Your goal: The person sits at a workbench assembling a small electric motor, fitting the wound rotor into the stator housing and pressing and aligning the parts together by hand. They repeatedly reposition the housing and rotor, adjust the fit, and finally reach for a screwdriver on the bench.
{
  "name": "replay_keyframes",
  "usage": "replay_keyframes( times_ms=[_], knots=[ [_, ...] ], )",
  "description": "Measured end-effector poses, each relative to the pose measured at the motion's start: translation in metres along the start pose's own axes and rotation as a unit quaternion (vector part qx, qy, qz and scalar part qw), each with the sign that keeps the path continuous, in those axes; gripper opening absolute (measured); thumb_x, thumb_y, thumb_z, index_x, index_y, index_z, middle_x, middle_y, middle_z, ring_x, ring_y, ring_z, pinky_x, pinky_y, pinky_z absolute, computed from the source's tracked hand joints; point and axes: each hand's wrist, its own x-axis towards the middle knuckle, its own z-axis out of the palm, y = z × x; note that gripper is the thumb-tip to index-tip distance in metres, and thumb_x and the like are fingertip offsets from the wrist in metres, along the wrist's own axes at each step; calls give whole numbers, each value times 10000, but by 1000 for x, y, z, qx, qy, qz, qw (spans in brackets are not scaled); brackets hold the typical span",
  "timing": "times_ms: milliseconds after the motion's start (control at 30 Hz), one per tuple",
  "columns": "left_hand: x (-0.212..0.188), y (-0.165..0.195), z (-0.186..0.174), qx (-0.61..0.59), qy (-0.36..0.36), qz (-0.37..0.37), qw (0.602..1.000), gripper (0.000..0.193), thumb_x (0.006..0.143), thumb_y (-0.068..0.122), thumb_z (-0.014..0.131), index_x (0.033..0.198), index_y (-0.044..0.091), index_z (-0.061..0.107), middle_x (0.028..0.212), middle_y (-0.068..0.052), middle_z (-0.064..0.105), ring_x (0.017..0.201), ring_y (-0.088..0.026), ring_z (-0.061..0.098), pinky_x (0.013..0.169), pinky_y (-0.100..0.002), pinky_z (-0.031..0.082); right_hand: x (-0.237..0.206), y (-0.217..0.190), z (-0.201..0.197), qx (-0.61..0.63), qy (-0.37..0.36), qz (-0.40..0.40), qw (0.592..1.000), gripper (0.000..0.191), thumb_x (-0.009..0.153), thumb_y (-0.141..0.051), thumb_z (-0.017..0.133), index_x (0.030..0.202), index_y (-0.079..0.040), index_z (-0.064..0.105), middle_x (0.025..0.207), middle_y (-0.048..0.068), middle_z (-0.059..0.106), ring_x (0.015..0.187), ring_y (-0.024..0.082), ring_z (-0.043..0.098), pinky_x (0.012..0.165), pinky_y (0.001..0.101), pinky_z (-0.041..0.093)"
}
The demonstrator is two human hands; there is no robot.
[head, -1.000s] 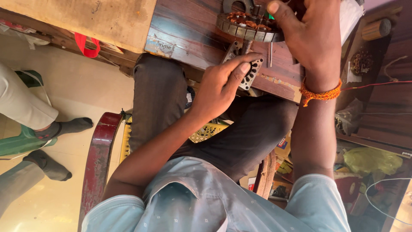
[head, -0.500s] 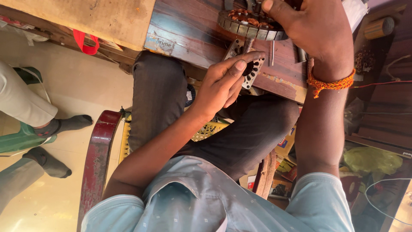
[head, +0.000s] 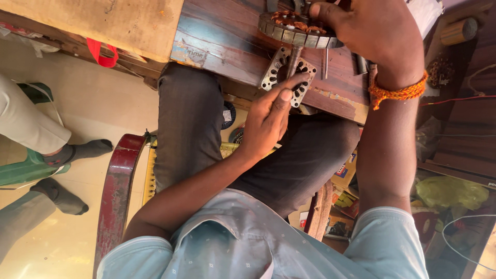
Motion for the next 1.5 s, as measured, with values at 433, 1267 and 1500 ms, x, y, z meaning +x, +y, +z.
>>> replay_keyframes(
  times_ms=[433,1267,1500],
  knots=[
    [-2,-9,-10,9,41,-14,999,501,1152,388,415,1396,6,628,589,74,340,465,-15,321,444,-224,306,7,-17,-7,-34,3,31,999,193,1032,-302,743,1094,-123,781,837,70,698,648,183,597,566,301,412],
    [-25,-11,-31,90,4,-22,996,461,1149,376,400,1303,42,678,586,84,331,511,-7,300,479,-234,275,-37,-62,14,-18,195,-77,978,412,831,5,889,1180,-46,678,1162,70,644,1080,286,542,972,416,469],
    [-45,-15,-56,218,-23,6,976,411,1153,362,409,1270,88,692,766,-19,505,557,-70,398,550,-292,357,-37,-64,25,-11,213,-53,976,392,825,17,868,1162,-38,676,1168,83,648,1130,317,528,989,435,446]
  ],
)
